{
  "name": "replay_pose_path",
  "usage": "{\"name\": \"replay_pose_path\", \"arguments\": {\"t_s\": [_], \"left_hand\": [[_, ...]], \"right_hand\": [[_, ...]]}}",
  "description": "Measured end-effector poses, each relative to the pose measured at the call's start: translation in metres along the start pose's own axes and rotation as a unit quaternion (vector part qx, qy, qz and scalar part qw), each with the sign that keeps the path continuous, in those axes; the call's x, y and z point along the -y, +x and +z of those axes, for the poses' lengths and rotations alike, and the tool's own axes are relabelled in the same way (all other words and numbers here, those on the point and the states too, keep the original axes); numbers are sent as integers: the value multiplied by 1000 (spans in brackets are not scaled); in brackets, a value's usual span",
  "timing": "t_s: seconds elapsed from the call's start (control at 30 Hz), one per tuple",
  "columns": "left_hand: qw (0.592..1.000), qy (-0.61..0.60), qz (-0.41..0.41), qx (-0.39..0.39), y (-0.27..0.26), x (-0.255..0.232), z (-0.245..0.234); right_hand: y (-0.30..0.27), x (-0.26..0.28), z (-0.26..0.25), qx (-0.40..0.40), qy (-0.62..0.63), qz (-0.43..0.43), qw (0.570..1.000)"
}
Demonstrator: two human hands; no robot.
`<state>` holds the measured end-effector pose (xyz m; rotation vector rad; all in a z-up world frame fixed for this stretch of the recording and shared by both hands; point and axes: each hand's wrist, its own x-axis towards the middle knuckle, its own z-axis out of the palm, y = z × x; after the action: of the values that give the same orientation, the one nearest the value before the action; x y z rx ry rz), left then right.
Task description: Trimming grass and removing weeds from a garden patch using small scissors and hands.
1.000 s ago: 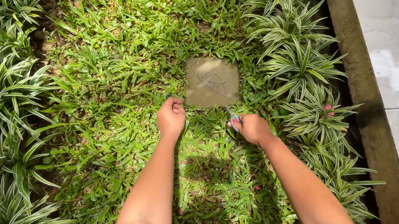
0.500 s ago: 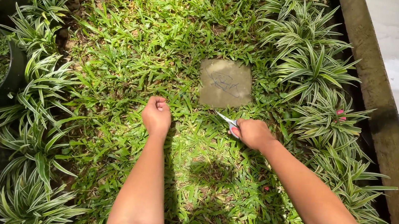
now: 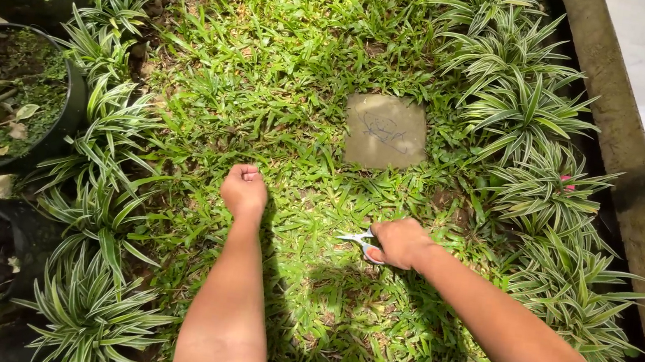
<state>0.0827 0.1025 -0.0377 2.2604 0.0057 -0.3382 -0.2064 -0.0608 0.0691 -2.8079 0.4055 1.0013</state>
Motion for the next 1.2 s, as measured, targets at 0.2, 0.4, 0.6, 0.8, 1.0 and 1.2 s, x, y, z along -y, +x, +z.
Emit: {"name": "replay_pose_path", "arguments": {"t_s": [0.2, 0.4, 0.6, 0.8, 1.0, 1.2], "left_hand": [[996, -65, -21, 49, -18, -32, -36], [994, 82, -53, 51, 13, 46, -55], [992, 7, -123, 2, 27, 127, -108], [994, 47, -87, 44, -42, 82, -208], [981, 102, -150, 68, -87, 96, -287], [972, -17, -222, 80, -138, 70, -319]], "right_hand": [[14, 23, 30, -56, 55, -49, 996], [41, 40, -3, -76, 62, -18, 995], [13, 66, -74, -3, 1, -14, 1000], [84, 46, -20, -74, -90, -84, 990], [112, 70, -31, -117, -92, -172, 974], [137, 94, -38, -107, -28, -196, 974]]}}
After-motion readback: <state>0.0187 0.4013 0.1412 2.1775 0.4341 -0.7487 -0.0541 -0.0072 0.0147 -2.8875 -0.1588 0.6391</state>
